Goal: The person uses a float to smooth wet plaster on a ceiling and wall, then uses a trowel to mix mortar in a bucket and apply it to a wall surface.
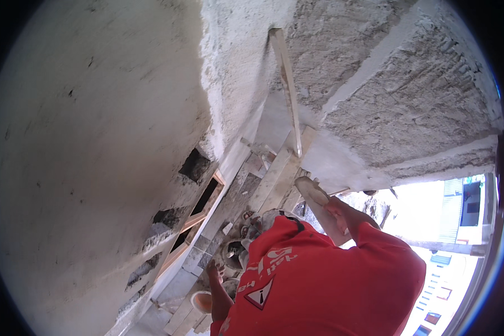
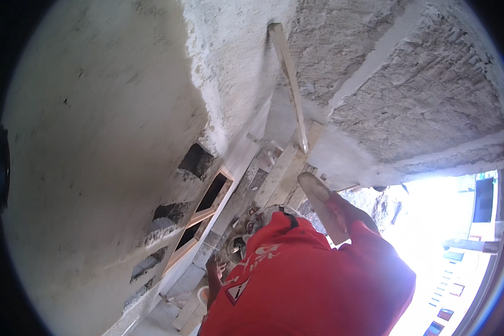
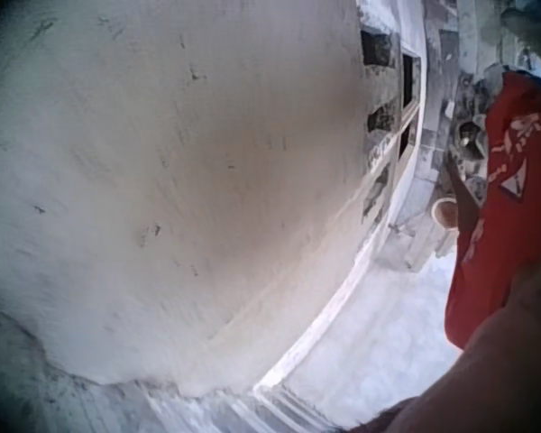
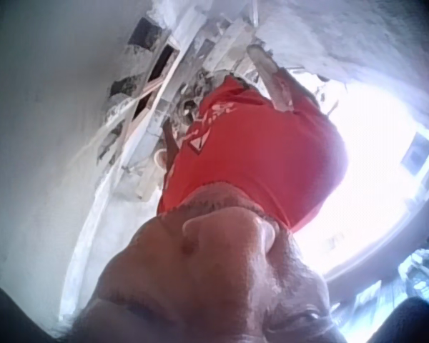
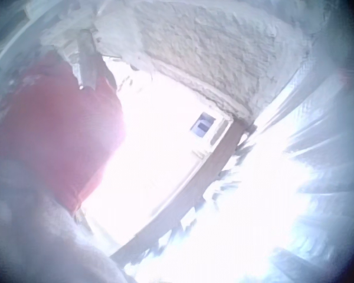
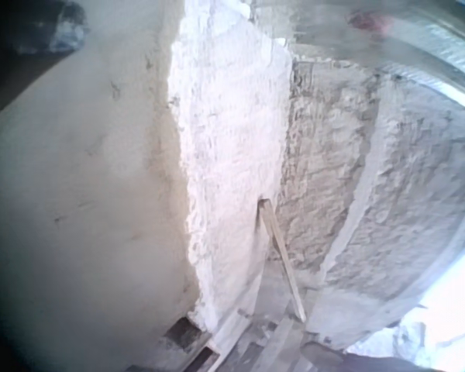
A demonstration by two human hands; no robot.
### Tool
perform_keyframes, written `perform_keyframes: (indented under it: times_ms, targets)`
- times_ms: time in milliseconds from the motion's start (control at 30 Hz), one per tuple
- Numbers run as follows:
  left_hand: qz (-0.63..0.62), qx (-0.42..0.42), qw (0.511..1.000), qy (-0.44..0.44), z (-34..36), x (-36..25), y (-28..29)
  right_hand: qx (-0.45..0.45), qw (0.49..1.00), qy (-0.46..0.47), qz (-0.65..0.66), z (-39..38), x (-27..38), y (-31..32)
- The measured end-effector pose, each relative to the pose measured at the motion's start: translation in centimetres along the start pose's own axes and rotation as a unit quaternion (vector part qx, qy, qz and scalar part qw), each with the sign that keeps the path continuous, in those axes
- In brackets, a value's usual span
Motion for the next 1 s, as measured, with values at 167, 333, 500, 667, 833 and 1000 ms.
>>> perform_keyframes:
  times_ms: [167,333,500,667,833,1000]
  targets:
    - [0.041,0.015,0.998,0.038,-0.3,-0.1,-0.7,-0.007,0.999,-0.022,0.034,-0.5,-3.0,-0.2]
    - [0.002,-0.02,0.999,0.033,-1.2,-2.3,-2.2,-0.013,0.997,-0.035,0.071,2.2,-5.2,0.7]
    - [-0.007,-0.043,0.999,-0.008,-3.0,-4.8,-7.7,-0.033,0.991,-0.065,0.11,5.1,-8.6,3.6]
    - [0.078,-0.002,0.997,-0.002,-4.7,-4.9,-13.2,-0.032,0.988,-0.075,0.13,8.8,-8.4,6.4]
    - [0.043,0.04,0.997,0.05,-0.4,-5.3,-16.9,-0.086,0.968,-0.075,0.224,9.2,-13.2,7.4]
    - [0.041,0.016,0.999,0.006,-3.9,-9.0,-19.3,-0.051,0.981,-0.114,0.148,8.2,-13.6,7.0]
Point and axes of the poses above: each hand's wrist, its own z-axis towards the middle knuckle, its own y-axis out of the back of the hand, x = y × z, the point moved 10 cm from there along z, towards the middle knuckle, and after that the axes turned 4 degrees about y, right-handed, at the moved point
